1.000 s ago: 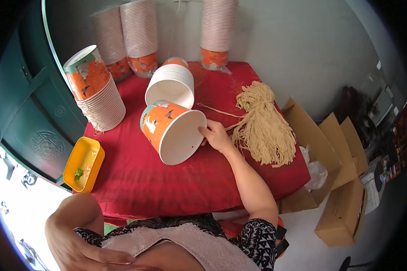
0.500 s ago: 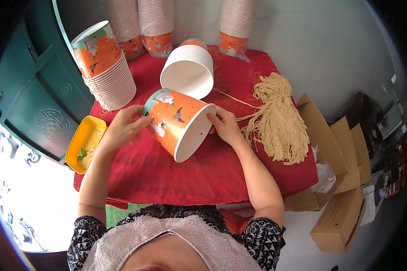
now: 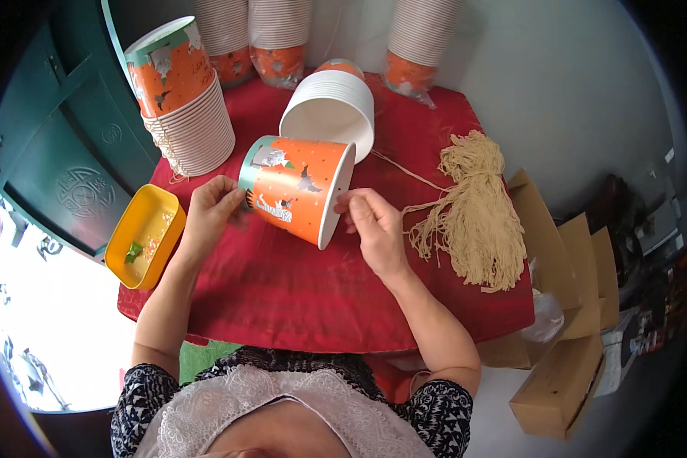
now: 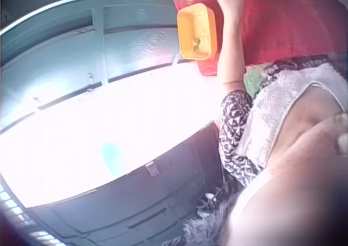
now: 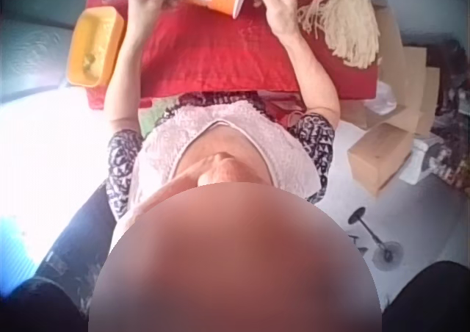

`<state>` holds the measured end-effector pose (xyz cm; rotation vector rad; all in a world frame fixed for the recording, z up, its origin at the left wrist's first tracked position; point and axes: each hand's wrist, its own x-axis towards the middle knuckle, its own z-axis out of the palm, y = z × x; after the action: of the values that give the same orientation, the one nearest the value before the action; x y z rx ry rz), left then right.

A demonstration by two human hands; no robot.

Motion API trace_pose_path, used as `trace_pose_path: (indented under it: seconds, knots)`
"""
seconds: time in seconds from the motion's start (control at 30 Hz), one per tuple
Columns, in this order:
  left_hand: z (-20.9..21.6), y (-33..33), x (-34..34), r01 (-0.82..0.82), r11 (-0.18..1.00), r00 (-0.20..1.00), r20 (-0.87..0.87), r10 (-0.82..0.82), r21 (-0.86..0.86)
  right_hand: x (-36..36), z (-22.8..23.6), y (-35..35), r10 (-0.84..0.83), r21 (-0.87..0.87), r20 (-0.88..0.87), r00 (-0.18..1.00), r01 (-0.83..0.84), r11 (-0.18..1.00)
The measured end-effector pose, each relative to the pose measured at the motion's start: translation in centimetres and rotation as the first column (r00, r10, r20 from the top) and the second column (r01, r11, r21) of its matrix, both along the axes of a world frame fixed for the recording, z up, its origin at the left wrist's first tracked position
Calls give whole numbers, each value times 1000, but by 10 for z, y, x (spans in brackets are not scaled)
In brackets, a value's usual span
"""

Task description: Attaching strings to buckets to create handles.

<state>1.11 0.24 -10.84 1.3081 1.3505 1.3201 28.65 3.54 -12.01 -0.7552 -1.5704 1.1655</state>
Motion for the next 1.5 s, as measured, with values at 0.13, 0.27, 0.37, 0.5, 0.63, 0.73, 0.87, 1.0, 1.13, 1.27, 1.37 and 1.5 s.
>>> trace_pose_path:
  seconds: [0.13,0.27,0.37,0.5,0.63,0.73,0.87,1.0,1.13,1.27,1.37,1.5]
  knots:
    - [-6,-1,2,-25,1000,999,32,25,11,-15,2,-7,145,-7,-50,988,-146,989]
    - [-11,-1,6,-63,998,996,56,62,12,-21,2,-10,215,-76,-166,962,-230,970]
    - [-19,1,6,-74,996,997,29,73,43,-26,-2,-10,200,-61,-159,967,-212,975]
    - [-30,2,6,-92,994,994,-45,95,51,-31,-11,-10,159,-38,-160,974,-167,985]
    - [-18,-5,23,-295,782,735,-392,553,549,-34,-18,-12,142,-34,-155,978,-149,988]
    - [-15,-17,32,-94,799,879,-327,346,593,-37,-20,-14,150,-39,-170,974,-158,987]
    - [-24,-28,54,14,874,967,-228,111,485,-42,-22,-21,129,-67,-144,981,-140,988]
    - [-28,-32,60,39,889,965,-249,85,456,-41,-27,-22,121,-62,-101,988,-127,990]
    - [-28,-35,63,28,905,970,-231,79,424,-43,-27,-23,109,-46,-93,990,-114,992]
    - [-29,-35,65,8,903,968,-228,100,429,-42,-31,-22,124,-30,-71,990,-126,992]
    - [-31,-36,66,1,903,964,-241,115,431,-43,-31,-23,143,-31,-86,986,-146,989]
    - [-32,-39,66,-15,911,951,-276,140,412,-43,-34,-24,150,-43,-43,988,-152,987]
